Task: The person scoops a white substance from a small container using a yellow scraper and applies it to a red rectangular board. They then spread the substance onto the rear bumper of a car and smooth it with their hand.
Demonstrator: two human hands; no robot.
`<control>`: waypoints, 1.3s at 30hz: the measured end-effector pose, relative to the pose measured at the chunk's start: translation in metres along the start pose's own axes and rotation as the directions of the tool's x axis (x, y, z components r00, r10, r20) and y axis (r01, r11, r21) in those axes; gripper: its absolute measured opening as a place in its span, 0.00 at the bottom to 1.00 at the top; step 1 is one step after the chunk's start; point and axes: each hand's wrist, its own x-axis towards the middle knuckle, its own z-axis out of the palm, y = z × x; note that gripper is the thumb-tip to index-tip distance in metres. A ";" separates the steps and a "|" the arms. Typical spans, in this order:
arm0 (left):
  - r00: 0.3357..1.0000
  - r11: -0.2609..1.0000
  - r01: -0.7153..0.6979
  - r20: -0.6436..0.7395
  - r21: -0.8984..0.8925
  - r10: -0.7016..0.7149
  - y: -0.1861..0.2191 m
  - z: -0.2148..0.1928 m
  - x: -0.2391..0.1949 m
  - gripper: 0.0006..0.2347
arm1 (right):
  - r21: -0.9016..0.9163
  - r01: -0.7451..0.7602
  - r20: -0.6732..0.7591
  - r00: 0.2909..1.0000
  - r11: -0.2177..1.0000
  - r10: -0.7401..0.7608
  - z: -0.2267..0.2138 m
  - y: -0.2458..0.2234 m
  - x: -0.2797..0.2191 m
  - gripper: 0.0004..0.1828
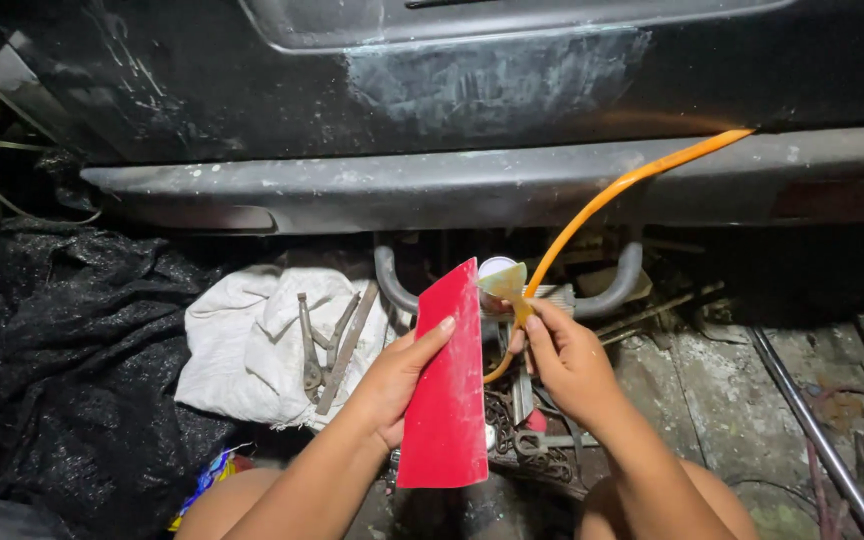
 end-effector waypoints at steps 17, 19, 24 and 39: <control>0.960 0.930 -0.268 -0.158 -0.254 0.233 -0.021 -0.044 0.055 0.16 | -0.002 -0.082 -0.055 0.995 0.997 0.082 0.005 0.013 0.008 0.15; 0.947 0.936 -0.308 -0.145 -0.171 0.285 -0.019 -0.040 0.061 0.17 | 0.001 -0.096 -0.069 0.993 0.995 0.095 0.000 0.009 0.010 0.14; 0.952 0.940 -0.304 -0.093 -0.157 0.292 -0.024 -0.021 0.054 0.20 | 0.016 -0.136 -0.131 0.982 0.991 0.136 -0.007 0.001 0.006 0.13; 0.885 0.841 -0.454 -0.257 -0.293 0.388 -0.007 -0.024 0.054 0.15 | 0.187 -0.163 -0.165 0.967 0.969 0.195 -0.021 0.010 0.008 0.14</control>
